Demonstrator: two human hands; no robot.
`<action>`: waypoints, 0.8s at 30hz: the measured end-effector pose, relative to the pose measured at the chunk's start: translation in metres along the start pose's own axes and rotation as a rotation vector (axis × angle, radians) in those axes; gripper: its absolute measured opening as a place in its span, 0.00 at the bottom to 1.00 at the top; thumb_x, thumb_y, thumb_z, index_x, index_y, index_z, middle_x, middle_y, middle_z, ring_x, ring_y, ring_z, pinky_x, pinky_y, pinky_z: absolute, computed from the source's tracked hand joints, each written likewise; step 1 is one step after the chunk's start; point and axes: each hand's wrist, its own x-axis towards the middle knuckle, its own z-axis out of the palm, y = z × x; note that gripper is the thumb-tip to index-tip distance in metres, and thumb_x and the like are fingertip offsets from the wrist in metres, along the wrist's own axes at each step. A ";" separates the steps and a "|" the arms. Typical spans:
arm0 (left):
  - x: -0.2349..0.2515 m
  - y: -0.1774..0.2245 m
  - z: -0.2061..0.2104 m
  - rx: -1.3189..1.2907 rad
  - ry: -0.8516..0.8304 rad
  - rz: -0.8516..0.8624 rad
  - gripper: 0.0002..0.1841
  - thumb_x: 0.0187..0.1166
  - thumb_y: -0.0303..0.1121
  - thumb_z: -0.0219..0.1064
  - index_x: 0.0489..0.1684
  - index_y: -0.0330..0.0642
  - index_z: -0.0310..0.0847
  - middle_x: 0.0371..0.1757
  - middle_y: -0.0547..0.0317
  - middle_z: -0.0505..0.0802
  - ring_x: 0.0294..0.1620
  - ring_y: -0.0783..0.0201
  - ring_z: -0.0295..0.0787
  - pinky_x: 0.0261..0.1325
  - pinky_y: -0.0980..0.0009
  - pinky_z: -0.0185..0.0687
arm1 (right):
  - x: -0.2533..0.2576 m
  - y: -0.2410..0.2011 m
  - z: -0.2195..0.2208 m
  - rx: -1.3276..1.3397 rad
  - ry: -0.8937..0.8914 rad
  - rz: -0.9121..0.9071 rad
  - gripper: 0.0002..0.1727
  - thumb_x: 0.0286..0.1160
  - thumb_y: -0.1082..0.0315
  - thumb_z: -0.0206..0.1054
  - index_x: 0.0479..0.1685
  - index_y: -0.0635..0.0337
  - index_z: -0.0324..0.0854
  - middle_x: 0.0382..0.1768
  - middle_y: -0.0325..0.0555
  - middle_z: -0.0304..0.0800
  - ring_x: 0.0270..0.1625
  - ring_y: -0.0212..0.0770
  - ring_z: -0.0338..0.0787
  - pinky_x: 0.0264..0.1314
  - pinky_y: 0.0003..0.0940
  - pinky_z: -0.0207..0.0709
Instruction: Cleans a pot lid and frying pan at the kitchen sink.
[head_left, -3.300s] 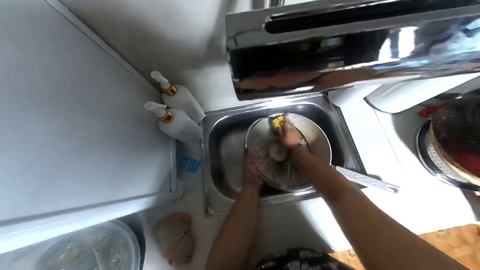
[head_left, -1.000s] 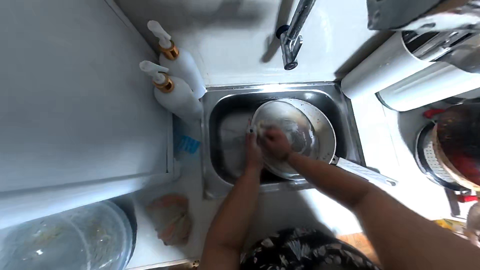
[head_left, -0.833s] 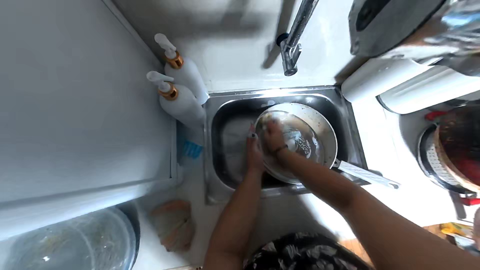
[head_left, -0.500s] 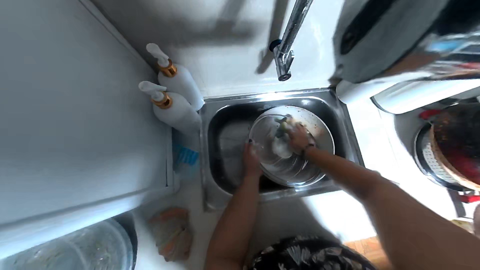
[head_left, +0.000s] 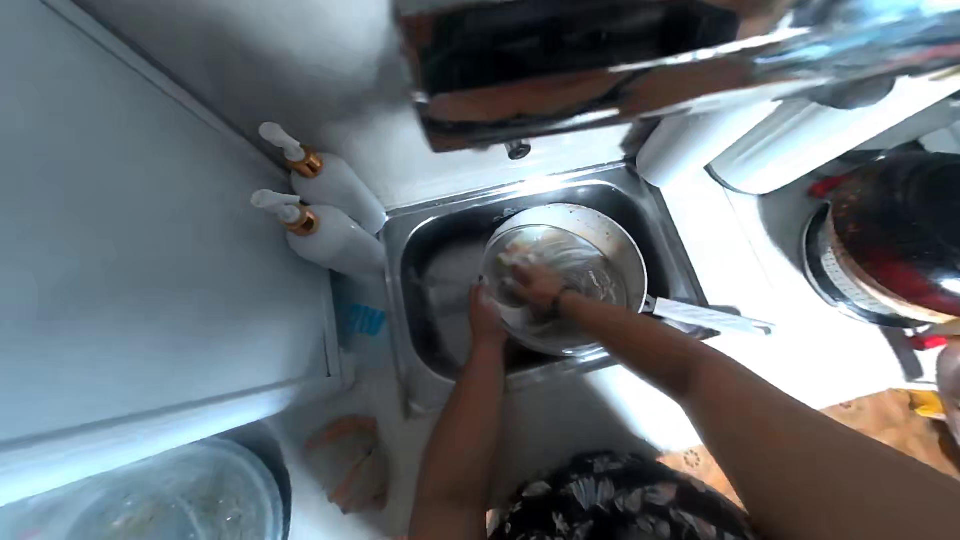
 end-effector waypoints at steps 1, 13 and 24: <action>0.002 -0.003 -0.004 0.042 -0.007 0.021 0.23 0.92 0.50 0.49 0.66 0.46 0.82 0.61 0.54 0.91 0.61 0.59 0.87 0.66 0.53 0.84 | 0.001 -0.001 0.043 0.070 0.115 -0.141 0.30 0.88 0.40 0.54 0.81 0.44 0.78 0.82 0.46 0.78 0.87 0.51 0.70 0.90 0.57 0.60; -0.083 0.176 0.048 0.191 -0.173 0.113 0.32 0.92 0.46 0.51 0.91 0.38 0.56 0.92 0.44 0.60 0.93 0.53 0.52 0.92 0.52 0.49 | -0.127 -0.063 -0.162 -0.320 -0.051 -0.289 0.17 0.72 0.64 0.75 0.58 0.63 0.88 0.51 0.66 0.92 0.57 0.69 0.89 0.59 0.73 0.75; -0.111 0.197 0.071 0.400 -0.421 0.653 0.13 0.87 0.32 0.63 0.48 0.25 0.81 0.38 0.46 0.93 0.38 0.60 0.96 0.48 0.59 0.94 | -0.085 -0.014 -0.220 0.317 0.564 -0.538 0.21 0.89 0.53 0.57 0.39 0.60 0.89 0.35 0.40 0.90 0.40 0.29 0.88 0.51 0.38 0.81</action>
